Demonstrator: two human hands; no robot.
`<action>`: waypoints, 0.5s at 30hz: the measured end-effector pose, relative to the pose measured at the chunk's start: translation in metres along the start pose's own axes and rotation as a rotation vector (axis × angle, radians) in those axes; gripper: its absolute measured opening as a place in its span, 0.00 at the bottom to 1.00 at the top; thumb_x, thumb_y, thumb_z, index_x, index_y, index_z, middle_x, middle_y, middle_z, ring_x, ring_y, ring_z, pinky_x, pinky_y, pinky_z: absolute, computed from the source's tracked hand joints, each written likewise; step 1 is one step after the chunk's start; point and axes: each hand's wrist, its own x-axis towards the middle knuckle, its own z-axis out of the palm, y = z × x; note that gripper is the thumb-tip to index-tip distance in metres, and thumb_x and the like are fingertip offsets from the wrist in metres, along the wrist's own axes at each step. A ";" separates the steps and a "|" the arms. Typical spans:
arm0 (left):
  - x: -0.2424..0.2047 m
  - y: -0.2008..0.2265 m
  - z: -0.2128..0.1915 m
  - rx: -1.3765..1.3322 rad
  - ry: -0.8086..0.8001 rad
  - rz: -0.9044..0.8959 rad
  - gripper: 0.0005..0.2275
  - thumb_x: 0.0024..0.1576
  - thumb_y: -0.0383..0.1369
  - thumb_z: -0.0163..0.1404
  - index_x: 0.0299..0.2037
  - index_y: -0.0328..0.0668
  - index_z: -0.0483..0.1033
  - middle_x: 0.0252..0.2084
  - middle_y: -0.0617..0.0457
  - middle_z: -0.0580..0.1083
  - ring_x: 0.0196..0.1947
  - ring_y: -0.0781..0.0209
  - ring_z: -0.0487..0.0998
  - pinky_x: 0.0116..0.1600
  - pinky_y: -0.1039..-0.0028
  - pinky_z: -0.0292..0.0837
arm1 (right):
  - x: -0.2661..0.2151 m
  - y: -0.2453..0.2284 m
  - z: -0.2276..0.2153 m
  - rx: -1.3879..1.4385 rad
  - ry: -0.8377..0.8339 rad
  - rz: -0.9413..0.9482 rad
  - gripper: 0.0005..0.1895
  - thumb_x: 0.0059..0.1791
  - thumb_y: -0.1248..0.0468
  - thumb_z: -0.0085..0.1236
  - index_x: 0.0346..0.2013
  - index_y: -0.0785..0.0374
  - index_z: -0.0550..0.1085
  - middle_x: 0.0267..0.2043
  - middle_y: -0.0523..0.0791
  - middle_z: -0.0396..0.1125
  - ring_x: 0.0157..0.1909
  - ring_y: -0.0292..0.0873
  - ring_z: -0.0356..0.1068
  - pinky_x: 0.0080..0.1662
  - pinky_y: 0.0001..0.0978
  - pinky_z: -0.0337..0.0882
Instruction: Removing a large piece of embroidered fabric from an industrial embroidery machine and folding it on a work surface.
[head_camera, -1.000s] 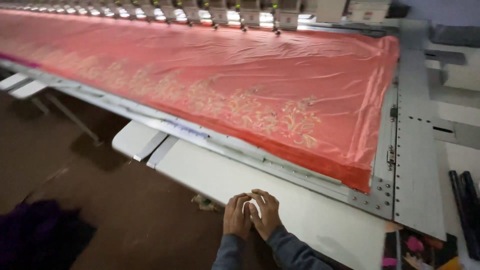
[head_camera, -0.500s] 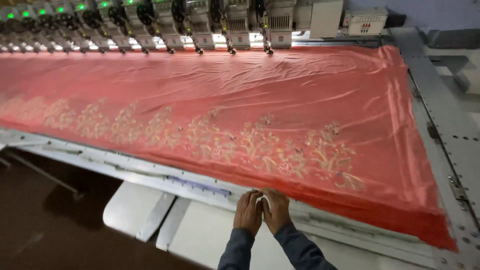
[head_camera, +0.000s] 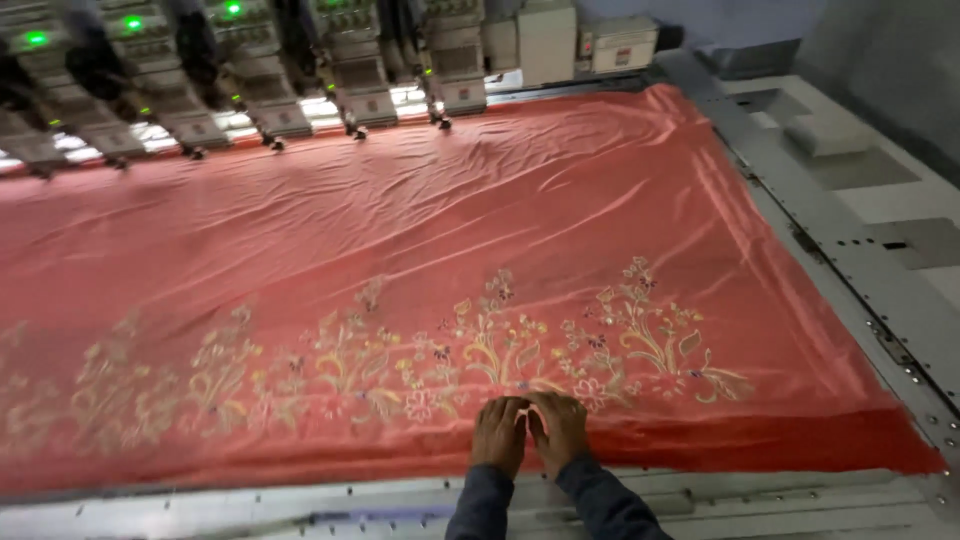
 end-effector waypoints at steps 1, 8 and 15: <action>0.002 -0.018 0.016 -0.015 -0.004 0.018 0.10 0.57 0.29 0.50 0.48 0.46 0.74 0.44 0.50 0.76 0.47 0.49 0.74 0.55 0.60 0.66 | 0.005 0.006 0.009 -0.016 0.013 0.011 0.15 0.51 0.58 0.48 0.50 0.47 0.76 0.50 0.39 0.75 0.51 0.48 0.72 0.53 0.48 0.63; -0.013 -0.107 0.086 -0.055 -0.385 -0.054 0.14 0.52 0.24 0.52 0.50 0.38 0.73 0.51 0.45 0.70 0.53 0.40 0.67 0.58 0.54 0.67 | -0.013 0.079 0.105 -0.282 -0.212 0.167 0.23 0.45 0.61 0.55 0.55 0.39 0.76 0.59 0.33 0.70 0.63 0.46 0.64 0.62 0.51 0.55; -0.010 -0.119 0.111 -0.063 -0.340 -0.137 0.17 0.53 0.33 0.52 0.52 0.45 0.70 0.53 0.47 0.67 0.49 0.42 0.66 0.50 0.52 0.70 | 0.013 0.089 0.098 -0.388 -0.307 -0.016 0.23 0.42 0.65 0.54 0.50 0.41 0.79 0.45 0.40 0.72 0.47 0.53 0.68 0.54 0.54 0.64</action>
